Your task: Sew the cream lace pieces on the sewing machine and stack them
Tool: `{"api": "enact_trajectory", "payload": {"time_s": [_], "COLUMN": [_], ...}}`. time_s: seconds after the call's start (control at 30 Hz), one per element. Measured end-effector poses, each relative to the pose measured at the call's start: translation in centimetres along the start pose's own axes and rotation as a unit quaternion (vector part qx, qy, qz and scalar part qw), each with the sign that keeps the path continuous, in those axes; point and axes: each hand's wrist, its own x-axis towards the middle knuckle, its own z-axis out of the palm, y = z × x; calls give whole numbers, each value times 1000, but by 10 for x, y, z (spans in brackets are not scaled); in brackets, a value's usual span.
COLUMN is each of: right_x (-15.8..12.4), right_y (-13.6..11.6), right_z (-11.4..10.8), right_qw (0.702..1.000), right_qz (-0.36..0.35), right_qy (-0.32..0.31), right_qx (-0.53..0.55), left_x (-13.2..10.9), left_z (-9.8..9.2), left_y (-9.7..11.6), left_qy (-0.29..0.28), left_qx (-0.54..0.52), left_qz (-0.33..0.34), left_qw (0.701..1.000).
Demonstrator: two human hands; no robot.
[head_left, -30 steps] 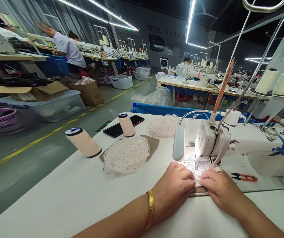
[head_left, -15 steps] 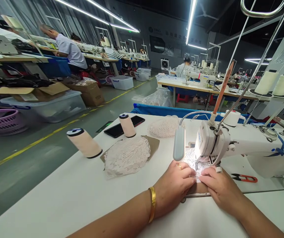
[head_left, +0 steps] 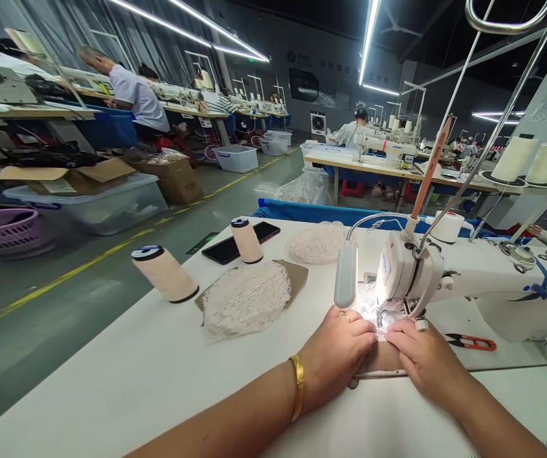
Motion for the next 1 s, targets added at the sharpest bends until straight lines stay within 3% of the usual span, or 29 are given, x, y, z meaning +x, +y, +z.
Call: {"api": "enact_trajectory", "payload": {"time_s": [0.63, 0.9, 1.0], "right_x": [3, 1, 0], "right_y": [0, 0, 0], "right_z": [0, 1, 2], "right_qw": [999, 998, 997], "right_qz": [25, 4, -6], "right_qy": [23, 57, 72], "right_qx": [-29, -30, -17], "left_x": [5, 8, 8], "left_z": [2, -13, -13], "left_y": [-5, -5, -5], "left_qy": [-26, -122, -131], "left_qx": [-1, 56, 82], "left_qz": [-36, -174, -192], "left_qw": [999, 976, 969]}}
